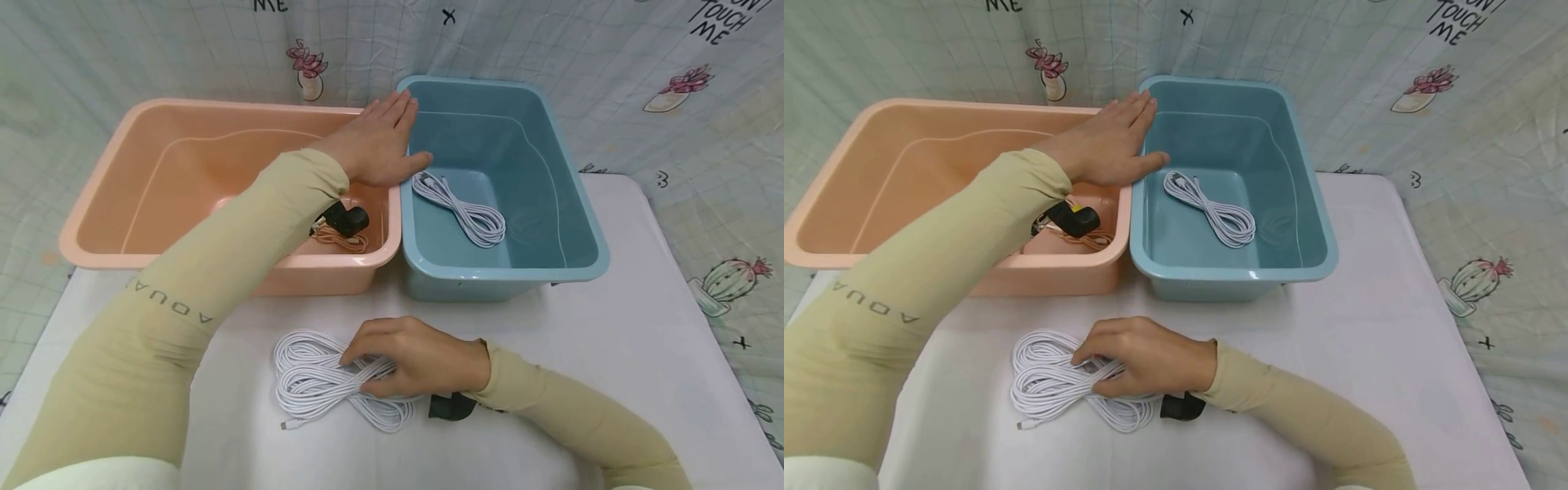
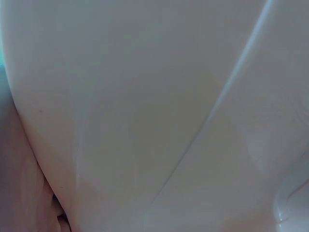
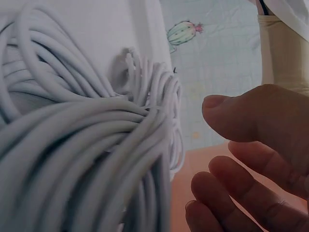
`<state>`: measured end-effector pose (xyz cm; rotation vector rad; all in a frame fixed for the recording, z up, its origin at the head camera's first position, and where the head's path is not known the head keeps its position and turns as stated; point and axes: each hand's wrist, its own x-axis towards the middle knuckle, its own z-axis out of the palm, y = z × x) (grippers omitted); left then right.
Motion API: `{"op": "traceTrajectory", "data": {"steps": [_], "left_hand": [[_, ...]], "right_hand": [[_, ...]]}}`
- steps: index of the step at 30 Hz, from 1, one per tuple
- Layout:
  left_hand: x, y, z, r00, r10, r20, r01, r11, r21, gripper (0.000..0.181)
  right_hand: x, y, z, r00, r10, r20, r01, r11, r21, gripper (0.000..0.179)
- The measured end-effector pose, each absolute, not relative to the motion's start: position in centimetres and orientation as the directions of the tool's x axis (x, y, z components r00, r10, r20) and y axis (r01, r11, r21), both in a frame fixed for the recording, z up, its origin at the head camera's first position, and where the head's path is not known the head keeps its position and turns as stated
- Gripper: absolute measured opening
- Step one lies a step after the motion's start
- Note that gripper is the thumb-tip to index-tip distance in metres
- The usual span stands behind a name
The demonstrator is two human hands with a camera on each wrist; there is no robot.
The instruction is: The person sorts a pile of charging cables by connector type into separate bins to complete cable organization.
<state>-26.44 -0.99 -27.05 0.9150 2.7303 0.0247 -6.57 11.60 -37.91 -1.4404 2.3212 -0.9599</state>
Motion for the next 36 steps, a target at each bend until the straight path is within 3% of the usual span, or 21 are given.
{"op": "traceTrajectory", "data": {"steps": [9,24,36], "left_hand": [[-26.4,-1.1,-27.0,-0.767,0.596,-0.239,0.590,0.801,0.102,0.088],[-26.5,-0.9,-27.0,-0.766,0.598,-0.236,0.593,0.799,0.102,0.087],[-26.4,-0.8,-27.0,-0.769,0.591,-0.243,0.586,0.804,0.100,0.087]], "right_hand": [[-6.4,11.7,-39.2,-0.496,-0.868,0.027,-0.688,0.373,-0.623,0.035],[-6.2,11.9,-39.9,-0.528,-0.847,0.062,-0.679,0.378,-0.630,0.035],[-5.5,12.0,-39.5,-0.482,-0.876,0.011,-0.709,0.382,-0.592,0.042]]}}
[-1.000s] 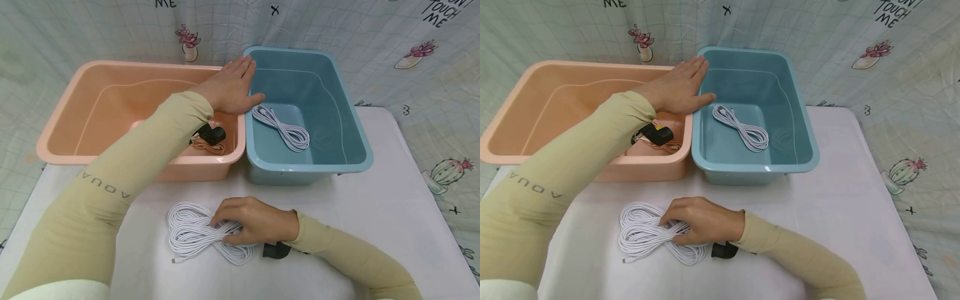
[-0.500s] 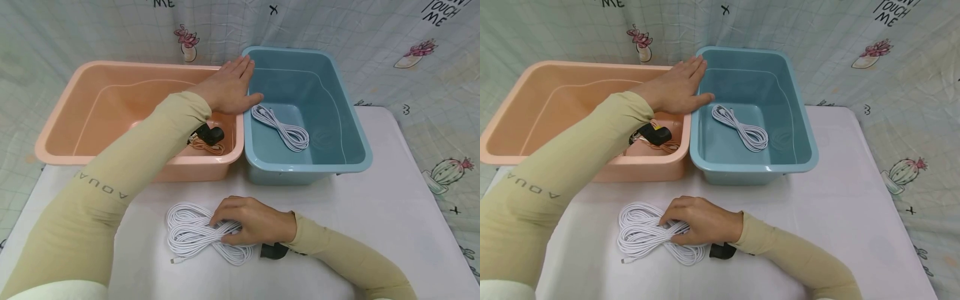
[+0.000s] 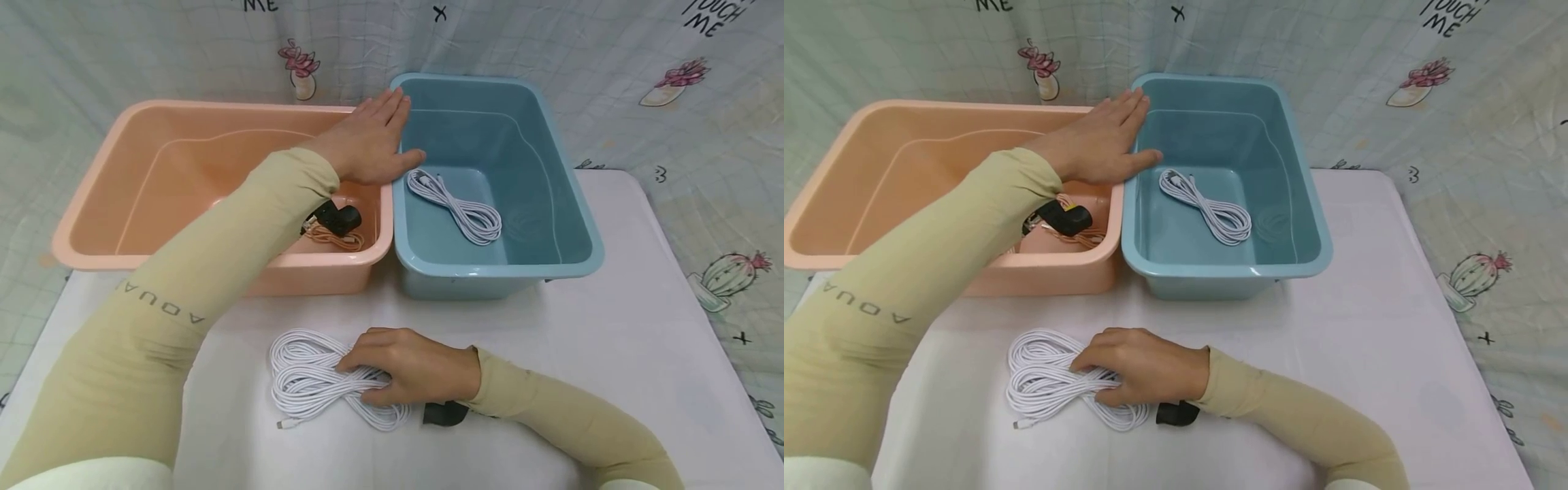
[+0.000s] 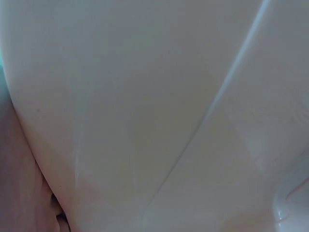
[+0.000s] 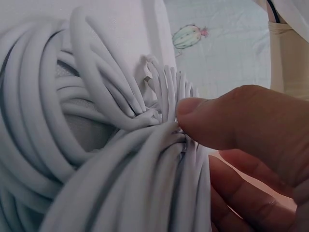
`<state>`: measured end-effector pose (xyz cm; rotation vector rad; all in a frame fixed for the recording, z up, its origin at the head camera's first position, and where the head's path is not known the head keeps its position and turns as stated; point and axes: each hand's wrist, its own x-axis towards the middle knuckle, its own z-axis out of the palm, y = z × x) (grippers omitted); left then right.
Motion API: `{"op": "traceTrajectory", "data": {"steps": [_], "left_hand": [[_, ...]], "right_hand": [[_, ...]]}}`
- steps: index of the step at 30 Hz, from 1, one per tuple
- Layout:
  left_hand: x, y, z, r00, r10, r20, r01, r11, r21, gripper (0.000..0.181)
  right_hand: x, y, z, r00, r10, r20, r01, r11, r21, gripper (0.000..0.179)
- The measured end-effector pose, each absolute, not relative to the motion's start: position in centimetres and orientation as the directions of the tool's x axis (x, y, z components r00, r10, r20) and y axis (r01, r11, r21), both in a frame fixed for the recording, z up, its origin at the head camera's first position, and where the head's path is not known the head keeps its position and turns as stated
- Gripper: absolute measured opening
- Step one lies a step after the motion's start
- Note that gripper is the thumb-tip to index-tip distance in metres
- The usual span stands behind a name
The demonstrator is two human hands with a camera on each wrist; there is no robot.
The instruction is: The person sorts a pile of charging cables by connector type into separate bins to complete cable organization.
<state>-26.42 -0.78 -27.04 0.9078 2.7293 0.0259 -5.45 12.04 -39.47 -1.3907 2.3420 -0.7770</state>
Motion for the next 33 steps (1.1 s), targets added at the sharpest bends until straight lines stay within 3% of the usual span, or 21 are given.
{"op": "traceTrajectory", "data": {"steps": [7,21,33], "left_hand": [[-26.5,-0.9,-27.1,-0.769,0.593,-0.238,0.586,0.803,0.107,0.087],[-26.4,-1.0,-27.0,-0.768,0.599,-0.229,0.592,0.799,0.107,0.087],[-26.4,-0.8,-27.2,-0.766,0.603,-0.222,0.596,0.796,0.106,0.087]], "right_hand": [[-5.1,11.7,-39.9,-0.471,-0.881,0.042,-0.733,0.365,-0.575,0.037],[-4.1,11.1,-40.3,-0.534,-0.841,0.088,-0.754,0.427,-0.499,0.040],[-3.8,11.0,-40.7,-0.533,-0.832,0.153,-0.777,0.409,-0.479,0.032]]}}
